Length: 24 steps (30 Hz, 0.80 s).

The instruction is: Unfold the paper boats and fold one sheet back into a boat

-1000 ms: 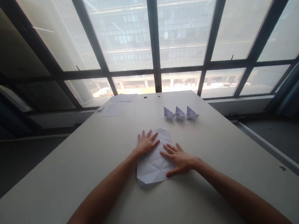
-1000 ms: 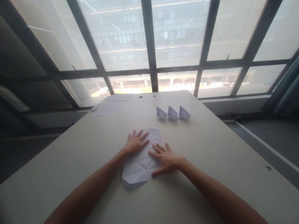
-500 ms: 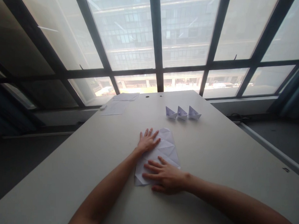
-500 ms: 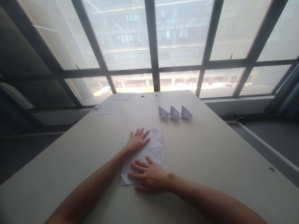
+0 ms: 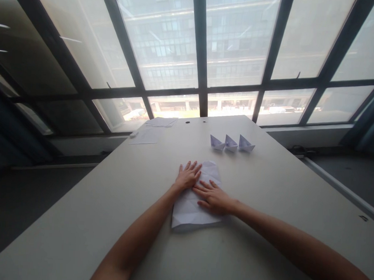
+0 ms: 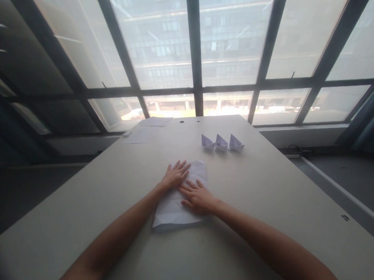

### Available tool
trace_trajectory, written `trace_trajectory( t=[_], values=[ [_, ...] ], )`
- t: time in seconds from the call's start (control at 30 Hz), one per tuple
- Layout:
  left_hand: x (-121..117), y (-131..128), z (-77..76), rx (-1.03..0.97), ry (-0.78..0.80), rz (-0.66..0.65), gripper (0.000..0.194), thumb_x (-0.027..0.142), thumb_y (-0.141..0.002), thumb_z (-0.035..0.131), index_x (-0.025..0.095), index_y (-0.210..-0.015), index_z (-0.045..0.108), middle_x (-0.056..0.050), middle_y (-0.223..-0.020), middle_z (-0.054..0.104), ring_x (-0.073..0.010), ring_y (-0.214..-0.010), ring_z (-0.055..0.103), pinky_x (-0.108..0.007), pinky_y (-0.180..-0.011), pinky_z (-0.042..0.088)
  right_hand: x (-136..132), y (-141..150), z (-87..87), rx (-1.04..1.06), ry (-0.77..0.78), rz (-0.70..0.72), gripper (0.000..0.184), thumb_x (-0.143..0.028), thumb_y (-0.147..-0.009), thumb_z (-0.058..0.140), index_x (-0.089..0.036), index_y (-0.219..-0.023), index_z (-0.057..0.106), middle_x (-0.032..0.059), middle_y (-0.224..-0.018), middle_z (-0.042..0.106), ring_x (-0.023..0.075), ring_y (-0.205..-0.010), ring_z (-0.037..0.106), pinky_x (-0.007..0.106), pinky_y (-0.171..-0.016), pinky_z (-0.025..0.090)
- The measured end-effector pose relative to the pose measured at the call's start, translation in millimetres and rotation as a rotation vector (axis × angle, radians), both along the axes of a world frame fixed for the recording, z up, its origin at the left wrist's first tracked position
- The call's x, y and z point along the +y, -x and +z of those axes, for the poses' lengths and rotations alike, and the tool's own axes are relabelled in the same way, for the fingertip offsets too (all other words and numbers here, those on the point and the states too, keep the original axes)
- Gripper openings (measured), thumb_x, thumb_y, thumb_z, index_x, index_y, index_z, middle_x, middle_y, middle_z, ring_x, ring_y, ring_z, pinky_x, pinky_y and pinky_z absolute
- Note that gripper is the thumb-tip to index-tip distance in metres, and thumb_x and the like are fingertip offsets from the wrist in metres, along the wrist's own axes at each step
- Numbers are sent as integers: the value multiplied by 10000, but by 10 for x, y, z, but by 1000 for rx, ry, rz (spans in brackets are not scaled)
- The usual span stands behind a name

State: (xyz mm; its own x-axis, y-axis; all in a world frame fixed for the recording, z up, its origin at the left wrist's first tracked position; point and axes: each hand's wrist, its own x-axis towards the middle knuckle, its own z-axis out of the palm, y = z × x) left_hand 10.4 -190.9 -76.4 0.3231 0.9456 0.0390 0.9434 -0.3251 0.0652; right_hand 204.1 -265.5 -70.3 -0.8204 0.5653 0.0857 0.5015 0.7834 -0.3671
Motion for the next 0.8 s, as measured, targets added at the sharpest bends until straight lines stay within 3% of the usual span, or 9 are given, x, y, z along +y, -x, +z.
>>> trace_trajectory(
  t=[0.17, 0.33, 0.43, 0.57, 0.7, 0.8],
  values=[
    [13, 6, 12, -20, -8, 9, 547, 485, -992, 188, 320, -1508, 266, -15, -1595, 214, -312, -1466, 125, -627, -1126, 94, 239, -82, -71, -46, -36, -230, 678, -546, -970, 303, -196, -1540, 193, 101, -1597, 162, 263, -1471, 111, 481, -1171, 41],
    [-89, -94, -27, 7, -62, -81, 524, 396, -1006, 179, 257, -1492, 318, -41, -1575, 272, -253, -1464, 159, -549, -1165, 55, 487, -120, -113, -96, -66, -438, 686, -541, -965, 288, -151, -1527, 228, 135, -1595, 164, 275, -1471, 102, 507, -1157, 18],
    [-190, -168, -100, 0, -10, -24, 578, 449, -995, 200, 207, -1516, 257, -90, -1592, 209, -317, -1461, 147, -597, -1136, 119, 511, -119, -130, -96, -79, -447, 680, -550, -970, 248, -167, -1530, 220, 126, -1599, 153, 270, -1472, 87, 517, -1152, 7],
    [-285, -169, -147, -11, -23, 53, 599, 505, -985, 190, 245, -1522, 246, -78, -1602, 172, -347, -1466, 88, -616, -1129, 80, 450, -95, -122, -94, -87, -453, 673, -537, -971, 233, -163, -1531, 215, 128, -1598, 155, 271, -1472, 86, 525, -1150, -3],
    [-318, -40, -114, -16, 8, 100, 633, 588, -958, 218, 297, -1520, 241, -71, -1609, 148, -377, -1462, 63, -621, -1122, 59, 331, -44, -69, -108, -51, -445, 730, -583, -948, 277, -143, -1528, 222, 170, -1596, 120, 306, -1473, 48, 551, -1138, -26],
    [-284, 91, -42, -15, 102, 91, 666, 622, -942, 216, 305, -1528, 207, -71, -1616, 104, -384, -1463, 23, -630, -1116, 63, 176, -1, -19, -96, -18, -365, 838, -692, -874, 376, -186, -1527, 233, 182, -1597, 95, 354, -1467, 22, 584, -1122, -53]
  ],
)
